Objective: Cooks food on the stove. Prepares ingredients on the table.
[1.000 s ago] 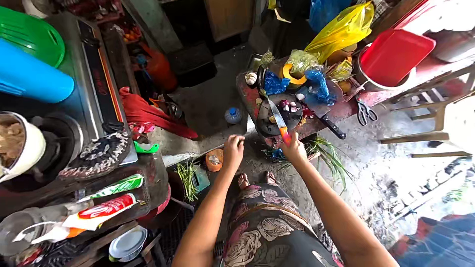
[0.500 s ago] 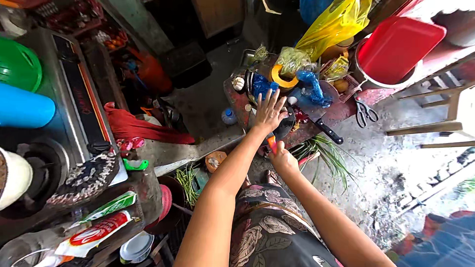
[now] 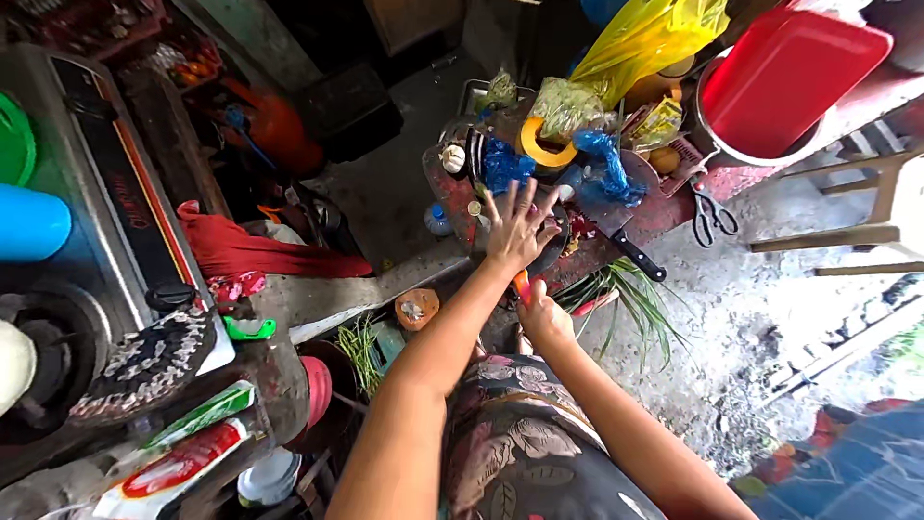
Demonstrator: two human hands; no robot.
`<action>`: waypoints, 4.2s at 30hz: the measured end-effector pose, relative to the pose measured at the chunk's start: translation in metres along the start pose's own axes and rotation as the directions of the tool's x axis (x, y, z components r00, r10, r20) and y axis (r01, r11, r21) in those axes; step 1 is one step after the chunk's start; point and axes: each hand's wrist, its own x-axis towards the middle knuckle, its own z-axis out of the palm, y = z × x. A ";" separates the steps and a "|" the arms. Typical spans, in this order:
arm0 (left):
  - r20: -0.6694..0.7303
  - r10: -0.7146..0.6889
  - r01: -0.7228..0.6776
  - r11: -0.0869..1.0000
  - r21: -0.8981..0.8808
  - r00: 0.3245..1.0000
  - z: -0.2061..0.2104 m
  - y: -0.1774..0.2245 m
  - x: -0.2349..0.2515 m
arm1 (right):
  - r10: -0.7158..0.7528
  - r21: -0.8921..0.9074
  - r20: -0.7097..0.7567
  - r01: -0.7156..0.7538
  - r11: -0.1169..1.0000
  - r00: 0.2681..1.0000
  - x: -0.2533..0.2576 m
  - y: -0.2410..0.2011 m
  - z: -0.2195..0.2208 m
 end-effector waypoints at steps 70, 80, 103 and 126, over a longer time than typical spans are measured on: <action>-0.267 -0.217 0.162 0.963 -0.215 0.939 -0.074 0.010 0.062 | -0.011 -0.100 0.004 0.011 0.995 1.000 0.010 0.011 -0.018; 0.072 -0.180 0.189 0.972 -0.139 0.981 0.020 -0.027 0.002 | -0.108 -0.060 0.009 0.109 0.992 0.994 0.017 0.021 -0.020; 0.495 0.116 -0.125 0.992 -0.014 0.861 0.039 0.065 0.001 | -0.052 0.837 -0.370 0.357 0.416 0.928 -0.014 0.179 0.072; 0.613 -0.161 0.357 0.910 -0.211 0.774 -0.038 -0.003 -0.022 | -0.091 0.622 -0.349 0.303 0.722 0.933 -0.020 0.074 0.042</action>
